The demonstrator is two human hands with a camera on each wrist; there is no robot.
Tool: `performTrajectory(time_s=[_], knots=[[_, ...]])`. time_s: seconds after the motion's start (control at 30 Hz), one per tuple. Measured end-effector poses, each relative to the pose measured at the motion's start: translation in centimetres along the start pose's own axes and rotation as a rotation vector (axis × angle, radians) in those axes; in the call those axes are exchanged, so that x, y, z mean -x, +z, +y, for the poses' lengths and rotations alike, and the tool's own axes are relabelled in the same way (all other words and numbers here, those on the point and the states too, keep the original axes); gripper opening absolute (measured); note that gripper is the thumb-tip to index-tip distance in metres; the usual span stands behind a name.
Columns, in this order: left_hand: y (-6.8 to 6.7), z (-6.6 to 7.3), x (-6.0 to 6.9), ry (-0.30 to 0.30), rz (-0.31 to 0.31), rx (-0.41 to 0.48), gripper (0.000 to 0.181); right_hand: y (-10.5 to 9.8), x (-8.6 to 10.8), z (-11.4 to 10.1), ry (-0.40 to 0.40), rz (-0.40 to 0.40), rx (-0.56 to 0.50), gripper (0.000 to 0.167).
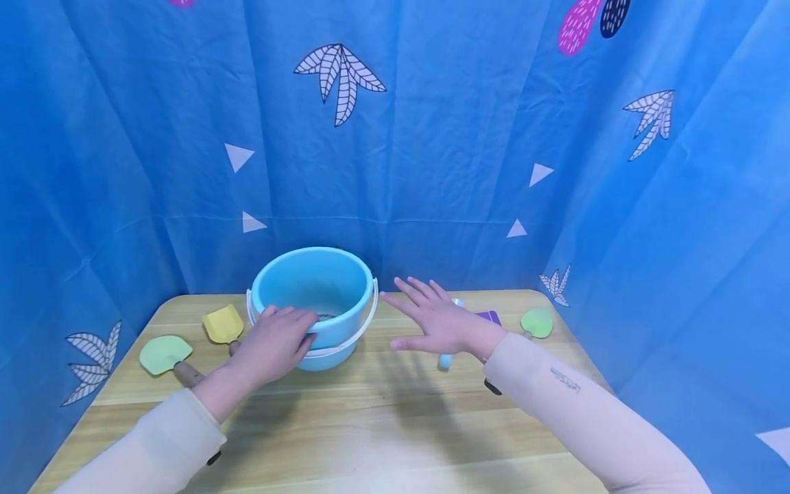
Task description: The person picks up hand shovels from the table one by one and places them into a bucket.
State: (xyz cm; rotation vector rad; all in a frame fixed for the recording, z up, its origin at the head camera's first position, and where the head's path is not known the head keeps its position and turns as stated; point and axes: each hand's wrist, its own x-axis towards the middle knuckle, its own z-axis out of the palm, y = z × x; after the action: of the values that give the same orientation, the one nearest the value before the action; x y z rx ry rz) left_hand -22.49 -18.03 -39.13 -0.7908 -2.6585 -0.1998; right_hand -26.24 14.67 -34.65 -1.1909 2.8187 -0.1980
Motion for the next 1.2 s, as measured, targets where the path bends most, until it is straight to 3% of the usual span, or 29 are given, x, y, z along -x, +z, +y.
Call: performTrajectory(time_s=[0.43,1.2], knots=[[0.0,0.1,-0.2,0.008,0.004,-0.036,0.017,-0.2,-1.6,-0.5,0.012,-0.016,0.015,0.087],[-0.2,0.5,-0.2,0.014,0.016,-0.062,0.019,0.5,-5.1,-2.3,-0.080,0.009,0.042,0.083]])
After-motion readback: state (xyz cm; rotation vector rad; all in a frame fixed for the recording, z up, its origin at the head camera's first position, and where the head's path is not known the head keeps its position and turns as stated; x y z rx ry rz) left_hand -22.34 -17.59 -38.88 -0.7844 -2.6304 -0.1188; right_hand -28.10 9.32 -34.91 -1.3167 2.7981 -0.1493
